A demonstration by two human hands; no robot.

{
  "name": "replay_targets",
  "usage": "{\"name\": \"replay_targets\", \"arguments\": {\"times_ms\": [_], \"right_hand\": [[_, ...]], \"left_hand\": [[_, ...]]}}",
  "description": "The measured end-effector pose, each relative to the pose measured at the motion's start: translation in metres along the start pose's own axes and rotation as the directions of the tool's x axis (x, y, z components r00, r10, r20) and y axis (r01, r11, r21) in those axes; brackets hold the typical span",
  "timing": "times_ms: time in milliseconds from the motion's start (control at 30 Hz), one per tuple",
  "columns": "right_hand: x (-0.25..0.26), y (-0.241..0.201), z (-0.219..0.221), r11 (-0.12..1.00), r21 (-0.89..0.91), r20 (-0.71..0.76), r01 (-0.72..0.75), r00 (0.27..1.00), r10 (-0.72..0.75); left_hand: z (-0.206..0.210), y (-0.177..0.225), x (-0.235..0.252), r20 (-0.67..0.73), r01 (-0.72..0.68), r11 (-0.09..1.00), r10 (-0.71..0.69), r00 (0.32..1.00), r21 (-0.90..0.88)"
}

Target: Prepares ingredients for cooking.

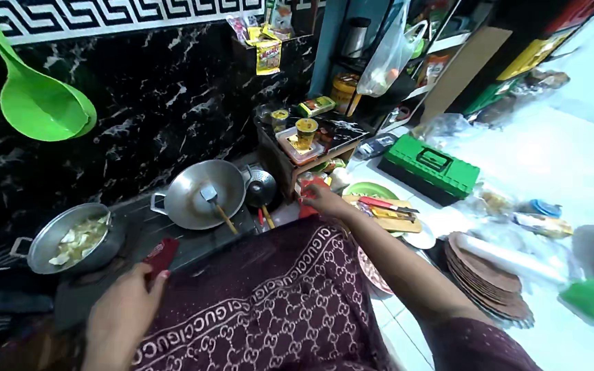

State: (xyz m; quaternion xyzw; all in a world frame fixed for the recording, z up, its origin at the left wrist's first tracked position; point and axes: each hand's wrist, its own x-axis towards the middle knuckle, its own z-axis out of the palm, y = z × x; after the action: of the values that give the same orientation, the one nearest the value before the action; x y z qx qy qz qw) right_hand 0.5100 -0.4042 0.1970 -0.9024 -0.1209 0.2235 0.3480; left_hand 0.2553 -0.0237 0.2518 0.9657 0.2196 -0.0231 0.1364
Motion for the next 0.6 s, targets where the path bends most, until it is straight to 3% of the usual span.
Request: {"name": "replay_targets", "arguments": {"times_ms": [67,133,233,267,333,400,500,600], "right_hand": [[0.019,-0.012,-0.014,1.0,-0.001,-0.081,0.023,0.996,-0.023],[0.043,-0.022,-0.031,1.0,0.003,-0.255,0.011,0.967,-0.01],[0.086,-0.03,-0.06,0.999,0.014,-0.528,-0.031,0.848,0.034],[0.098,-0.033,-0.068,0.999,0.015,-0.59,-0.051,0.806,0.05],[0.118,-0.036,-0.076,0.997,-0.002,-0.661,-0.071,0.749,0.052],[0.135,-0.037,-0.078,0.996,-0.038,-0.689,-0.08,0.724,0.032],[0.15,-0.039,-0.072,0.987,-0.114,-0.741,-0.116,0.672,-0.007],[0.153,-0.047,-0.057,0.967,-0.241,-0.786,-0.077,0.6,-0.148]], "left_hand": [[0.021,0.042,0.0,0.092,-0.129,0.992,0.129,0.987,-0.009],[0.062,0.092,-0.002,0.367,-0.141,0.99,0.13,0.921,0.004],[0.14,0.123,-0.001,0.766,-0.209,0.975,0.079,0.637,0.073],[0.15,0.122,0.002,0.834,-0.235,0.971,0.089,0.545,0.05],[0.149,0.116,0.016,0.892,-0.234,0.971,0.142,0.429,-0.043],[0.146,0.108,0.033,0.902,-0.197,0.975,0.171,0.396,-0.099],[0.148,0.111,0.038,0.897,-0.199,0.978,0.142,0.419,-0.062],[0.148,0.12,0.027,0.887,-0.261,0.965,0.128,0.443,-0.009]]}}
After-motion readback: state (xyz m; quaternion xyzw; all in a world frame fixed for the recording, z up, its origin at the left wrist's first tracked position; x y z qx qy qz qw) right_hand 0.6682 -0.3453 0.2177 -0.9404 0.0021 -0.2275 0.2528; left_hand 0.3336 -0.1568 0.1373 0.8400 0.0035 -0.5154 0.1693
